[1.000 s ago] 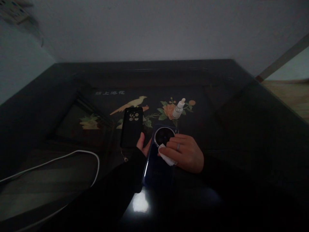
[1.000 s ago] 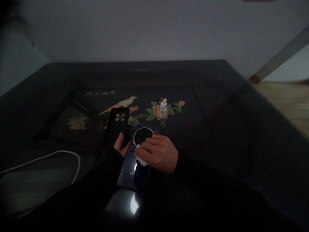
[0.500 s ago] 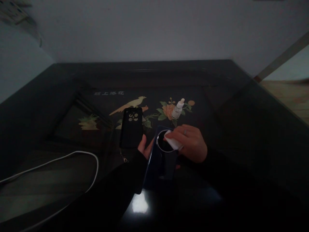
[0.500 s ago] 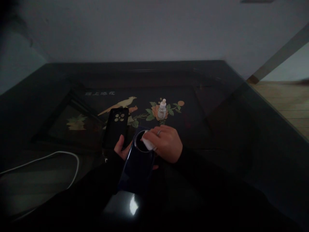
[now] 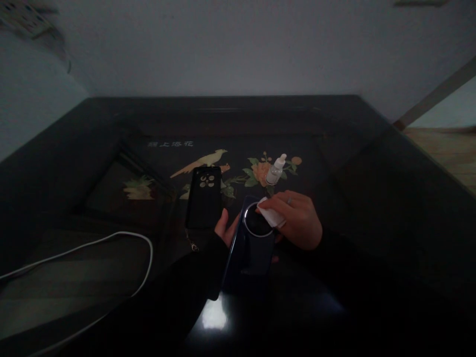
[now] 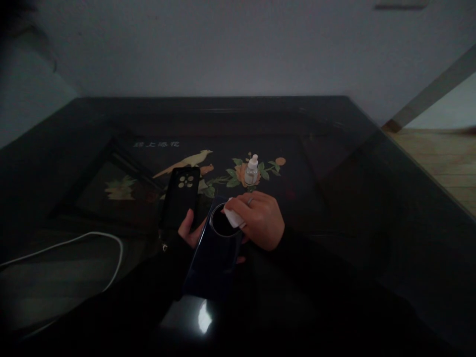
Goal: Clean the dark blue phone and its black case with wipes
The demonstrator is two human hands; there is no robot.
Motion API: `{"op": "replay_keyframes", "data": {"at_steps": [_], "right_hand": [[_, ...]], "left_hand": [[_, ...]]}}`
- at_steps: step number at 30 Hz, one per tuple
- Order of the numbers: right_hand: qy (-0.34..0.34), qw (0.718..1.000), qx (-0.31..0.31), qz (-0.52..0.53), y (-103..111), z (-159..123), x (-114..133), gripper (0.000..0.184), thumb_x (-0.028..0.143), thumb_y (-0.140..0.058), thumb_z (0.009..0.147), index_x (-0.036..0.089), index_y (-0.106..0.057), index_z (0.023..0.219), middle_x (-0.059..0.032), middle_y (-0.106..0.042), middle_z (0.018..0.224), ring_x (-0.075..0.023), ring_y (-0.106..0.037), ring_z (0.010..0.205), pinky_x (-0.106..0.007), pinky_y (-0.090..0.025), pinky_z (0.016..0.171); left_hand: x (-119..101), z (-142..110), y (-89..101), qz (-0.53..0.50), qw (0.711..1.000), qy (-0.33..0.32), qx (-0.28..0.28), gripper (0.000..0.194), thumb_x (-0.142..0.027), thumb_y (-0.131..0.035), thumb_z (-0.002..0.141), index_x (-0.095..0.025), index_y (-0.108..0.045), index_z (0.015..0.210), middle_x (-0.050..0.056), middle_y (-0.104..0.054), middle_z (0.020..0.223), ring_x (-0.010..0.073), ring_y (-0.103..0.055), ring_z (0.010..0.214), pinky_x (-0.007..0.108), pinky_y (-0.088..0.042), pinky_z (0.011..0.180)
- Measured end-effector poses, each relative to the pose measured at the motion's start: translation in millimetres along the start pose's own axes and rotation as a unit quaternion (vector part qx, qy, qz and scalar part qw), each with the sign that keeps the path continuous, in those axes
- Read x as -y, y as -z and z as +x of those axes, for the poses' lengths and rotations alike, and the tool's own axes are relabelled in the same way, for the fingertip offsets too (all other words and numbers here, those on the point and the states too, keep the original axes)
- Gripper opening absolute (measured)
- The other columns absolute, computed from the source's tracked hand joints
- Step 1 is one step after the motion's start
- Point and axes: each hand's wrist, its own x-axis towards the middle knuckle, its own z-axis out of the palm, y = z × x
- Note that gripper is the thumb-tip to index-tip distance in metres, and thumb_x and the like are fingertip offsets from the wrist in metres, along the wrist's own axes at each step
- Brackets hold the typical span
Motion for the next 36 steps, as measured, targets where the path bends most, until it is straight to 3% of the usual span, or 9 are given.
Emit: {"op": "replay_keyframes", "data": {"at_steps": [4,6,9,11,17,23,29,34,36], "right_hand": [[0.115,0.992,0.047,0.003,-2.0,-1.5,8.6,0.016,0.019,-0.048,0.085,0.016,-0.061,0.077,0.0006,-0.058,0.060,-0.0112,-0.049,0.057,-0.025,-0.031,0.053],[0.086,0.996,0.036,-0.005,-1.8,-1.1,3.8,0.016,0.020,-0.047,0.085,0.015,-0.061,0.078,-0.0006,-0.060,0.063,-0.0120,-0.052,0.059,-0.025,-0.033,0.055],[-0.015,1.000,0.002,-0.014,0.5,0.8,-8.4,0.015,0.022,-0.048,0.085,0.015,-0.060,0.078,-0.0022,-0.063,0.068,-0.0127,-0.055,0.063,-0.025,-0.037,0.060],[-0.032,0.999,-0.005,-0.013,1.4,1.3,-9.1,0.015,0.022,-0.049,0.084,0.016,-0.060,0.077,-0.0019,-0.063,0.067,-0.0127,-0.054,0.063,-0.024,-0.037,0.060],[0.108,0.993,0.038,0.008,-3.2,0.0,7.4,0.017,0.016,-0.046,0.085,0.014,-0.061,0.077,-0.0007,-0.059,0.061,-0.0117,-0.050,0.056,-0.024,-0.032,0.053],[-0.019,1.000,-0.001,-0.005,-2.1,0.5,-6.2,0.015,0.022,-0.049,0.084,0.014,-0.060,0.077,-0.0019,-0.061,0.065,-0.0125,-0.053,0.062,-0.024,-0.036,0.059],[0.118,0.992,0.045,0.000,-4.2,-2.6,9.0,0.016,0.016,-0.046,0.085,0.015,-0.060,0.077,-0.0001,-0.059,0.061,-0.0117,-0.050,0.058,-0.025,-0.032,0.055],[-0.007,1.000,0.007,-0.016,-1.7,2.1,-6.1,0.017,0.022,-0.046,0.086,0.015,-0.060,0.078,-0.0020,-0.061,0.066,-0.0123,-0.053,0.061,-0.025,-0.035,0.059],[0.003,1.000,0.011,-0.010,-1.8,2.6,-3.4,0.018,0.022,-0.046,0.086,0.015,-0.060,0.077,-0.0014,-0.061,0.064,-0.0121,-0.052,0.061,-0.024,-0.035,0.058]], "left_hand": [[-2.2,1.4,0.3,0.000,1.000,-0.003,-0.010,0.068,-0.060,-0.027,0.079,-0.018,-0.027,0.133,0.013,-0.053,0.114,0.0312,-0.051,0.104,0.049,-0.035,0.090],[-2.7,1.6,0.5,0.002,1.000,0.005,-0.006,0.069,-0.062,-0.026,0.078,-0.021,-0.026,0.133,0.013,-0.052,0.116,0.0336,-0.051,0.104,0.053,-0.033,0.089],[-1.9,0.5,0.0,0.008,1.000,0.018,0.006,0.072,-0.066,-0.027,0.074,-0.026,-0.023,0.134,0.015,-0.047,0.123,0.0394,-0.049,0.104,0.060,-0.030,0.085],[-0.8,-0.1,0.0,0.011,1.000,0.021,0.007,0.074,-0.066,-0.029,0.073,-0.026,-0.022,0.135,0.015,-0.045,0.125,0.0403,-0.048,0.106,0.061,-0.028,0.085],[0.9,1.9,0.6,0.011,1.000,0.001,-0.005,0.072,-0.062,-0.029,0.077,-0.020,-0.021,0.135,0.013,-0.054,0.114,0.0335,-0.047,0.108,0.051,-0.033,0.091],[-0.7,2.2,0.6,0.022,1.000,0.016,0.001,0.073,-0.065,-0.029,0.074,-0.026,-0.019,0.135,0.014,-0.049,0.121,0.0376,-0.051,0.103,0.058,-0.032,0.084],[-0.6,4.5,3.3,0.025,1.000,-0.013,-0.007,0.068,-0.059,-0.027,0.079,-0.019,-0.023,0.134,0.012,-0.054,0.115,0.0302,-0.052,0.103,0.046,-0.032,0.092],[2.0,3.9,3.1,0.028,1.000,0.009,0.008,0.066,-0.064,-0.035,0.073,-0.025,-0.035,0.127,0.014,-0.051,0.118,0.0375,-0.053,0.098,0.059,-0.032,0.081],[6.2,7.6,4.0,0.027,0.999,-0.018,0.005,0.064,-0.063,-0.039,0.071,-0.021,-0.045,0.119,0.014,-0.057,0.109,0.0353,-0.055,0.095,0.056,-0.034,0.082]]}}
